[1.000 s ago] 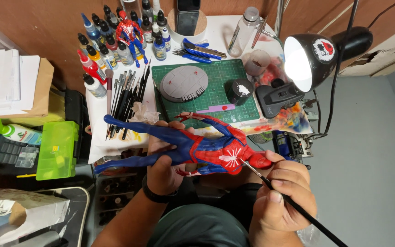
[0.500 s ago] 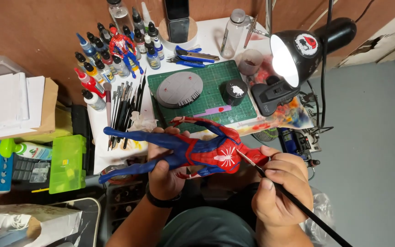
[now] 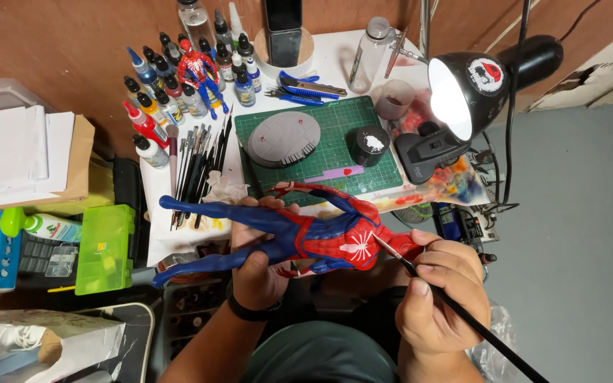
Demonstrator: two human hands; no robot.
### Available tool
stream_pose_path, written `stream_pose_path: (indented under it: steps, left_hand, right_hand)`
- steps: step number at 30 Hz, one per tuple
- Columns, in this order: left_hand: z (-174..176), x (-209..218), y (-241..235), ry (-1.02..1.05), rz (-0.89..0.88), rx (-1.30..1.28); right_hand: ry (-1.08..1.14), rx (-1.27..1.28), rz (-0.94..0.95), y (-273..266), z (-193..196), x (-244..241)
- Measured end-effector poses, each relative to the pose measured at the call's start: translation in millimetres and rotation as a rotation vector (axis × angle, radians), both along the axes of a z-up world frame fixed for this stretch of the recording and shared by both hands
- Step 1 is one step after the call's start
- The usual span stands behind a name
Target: Painting the white spider logo on the chest of a Spider-Man action figure using a fine-tipped brush
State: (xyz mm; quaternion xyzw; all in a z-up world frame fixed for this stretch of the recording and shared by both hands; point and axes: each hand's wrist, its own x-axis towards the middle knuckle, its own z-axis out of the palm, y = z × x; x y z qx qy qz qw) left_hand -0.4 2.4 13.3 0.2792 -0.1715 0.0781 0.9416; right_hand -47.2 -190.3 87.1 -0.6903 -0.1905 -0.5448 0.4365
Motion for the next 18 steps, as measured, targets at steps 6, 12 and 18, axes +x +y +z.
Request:
stream_pose_path:
  steps: [6,12,18]
  left_hand:
    - [-7,3,1,-0.016,-0.014,-0.023]
    - [-8,2,1,0.024,0.003,0.013]
    - [-9,12,1,0.002,-0.065,0.003]
  right_hand:
    - [0.004,-0.006,0.011,-1,-1,0]
    - [-0.042,0.059,0.045,-2,-8,4]
    - [0.088,0.404,0.237,-6,-16,-1]
